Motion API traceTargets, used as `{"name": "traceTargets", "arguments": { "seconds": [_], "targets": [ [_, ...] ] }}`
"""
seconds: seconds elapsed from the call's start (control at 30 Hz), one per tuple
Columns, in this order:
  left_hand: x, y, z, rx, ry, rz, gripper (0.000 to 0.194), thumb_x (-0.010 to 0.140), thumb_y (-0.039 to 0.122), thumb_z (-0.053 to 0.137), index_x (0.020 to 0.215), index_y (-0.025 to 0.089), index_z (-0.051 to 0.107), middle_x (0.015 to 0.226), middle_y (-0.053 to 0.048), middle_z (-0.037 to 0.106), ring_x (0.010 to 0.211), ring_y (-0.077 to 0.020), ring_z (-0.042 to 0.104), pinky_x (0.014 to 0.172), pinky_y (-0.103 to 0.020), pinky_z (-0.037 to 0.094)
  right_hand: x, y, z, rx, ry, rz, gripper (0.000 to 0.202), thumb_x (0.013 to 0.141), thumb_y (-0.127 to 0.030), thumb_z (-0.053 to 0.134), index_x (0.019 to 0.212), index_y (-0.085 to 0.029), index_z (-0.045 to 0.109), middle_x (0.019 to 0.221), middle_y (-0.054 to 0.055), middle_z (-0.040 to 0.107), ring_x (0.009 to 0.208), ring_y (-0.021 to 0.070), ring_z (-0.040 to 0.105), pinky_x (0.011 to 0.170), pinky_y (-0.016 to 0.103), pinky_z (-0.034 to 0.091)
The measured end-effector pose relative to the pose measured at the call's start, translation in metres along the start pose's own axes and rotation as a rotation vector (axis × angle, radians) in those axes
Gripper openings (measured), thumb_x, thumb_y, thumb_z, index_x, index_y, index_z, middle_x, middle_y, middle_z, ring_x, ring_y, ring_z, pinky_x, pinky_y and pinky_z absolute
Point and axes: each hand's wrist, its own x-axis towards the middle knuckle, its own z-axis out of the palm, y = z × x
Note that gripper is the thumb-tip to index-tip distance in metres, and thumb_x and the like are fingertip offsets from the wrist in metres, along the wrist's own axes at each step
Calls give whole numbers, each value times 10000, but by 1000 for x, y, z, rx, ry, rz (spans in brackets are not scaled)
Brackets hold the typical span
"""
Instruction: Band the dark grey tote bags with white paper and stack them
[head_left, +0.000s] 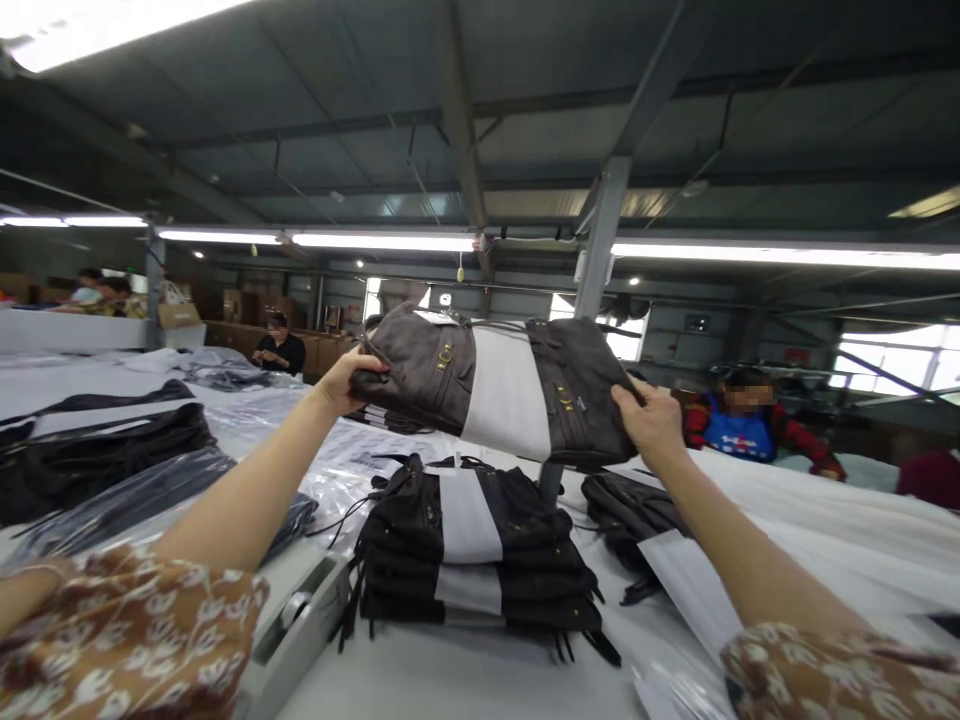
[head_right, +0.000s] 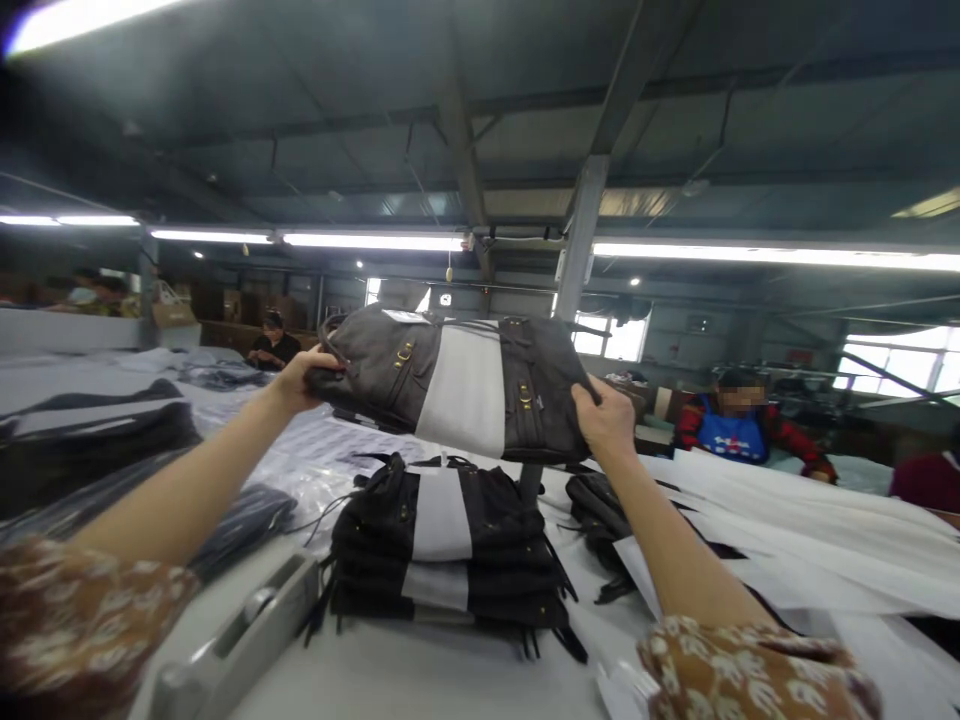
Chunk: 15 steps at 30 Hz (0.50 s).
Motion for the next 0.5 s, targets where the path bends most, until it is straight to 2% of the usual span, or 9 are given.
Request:
{"name": "traceTargets", "arguments": {
  "seconds": [0.07, 0.13, 0.23, 0.33, 0.43, 0.5],
  "targets": [
    [13, -39, -9, 27, 35, -72, 538, 505, 58, 631, 1033, 154, 585, 771, -1, 701, 614, -154, 664, 591, -250, 554, -17, 36, 31, -37, -61, 89, 499, 821, -431, 474, 1206, -143, 610, 1120, 75, 675, 1003, 234, 612, 860, 323, 466],
    [16, -83, -19, 49, 55, -155, 503, 499, 57, 640, 990, 154, 594, 734, 2, 697, 602, -160, 661, 575, -245, 545, -47, 70, 60, -128, -197, 185, 509, 845, -414, 428, 1248, -139, 574, 1163, 86, 655, 1039, 220, 601, 888, 317, 451],
    [3, -149, -36, 81, 66, -312, 337, 559, 90, 674, 890, 126, 621, 693, -18, 691, 621, -185, 662, 582, -272, 543, -111, 115, 94, -248, -364, 289, 462, 833, -366, 442, 1180, -123, 627, 1071, 118, 690, 991, 239, 627, 849, 324, 465],
    [-16, -197, -55, 112, 81, -469, 159, 734, 230, 664, 839, 116, 627, 729, -20, 684, 663, -167, 656, 627, -297, 545, -164, 147, 108, -340, -501, 362, 374, 807, -314, 482, 1058, -134, 693, 958, 135, 713, 937, 274, 648, 794, 337, 475],
    [-21, -219, -72, 126, 108, -580, 158, 788, 284, 626, 797, 126, 621, 705, -21, 676, 629, -159, 644, 618, -309, 543, -176, 150, 112, -442, -556, 416, 379, 827, -310, 464, 1056, -98, 679, 992, 206, 681, 983, 344, 622, 828, 430, 453],
    [-13, -222, -78, 109, 119, -624, 123, 721, 244, 656, 729, 130, 612, 619, -44, 663, 560, -192, 632, 559, -326, 536, -165, 125, 118, -514, -522, 350, 432, 823, -326, 476, 1138, -65, 617, 1081, 255, 630, 1059, 383, 573, 886, 505, 407]
  ]
}}
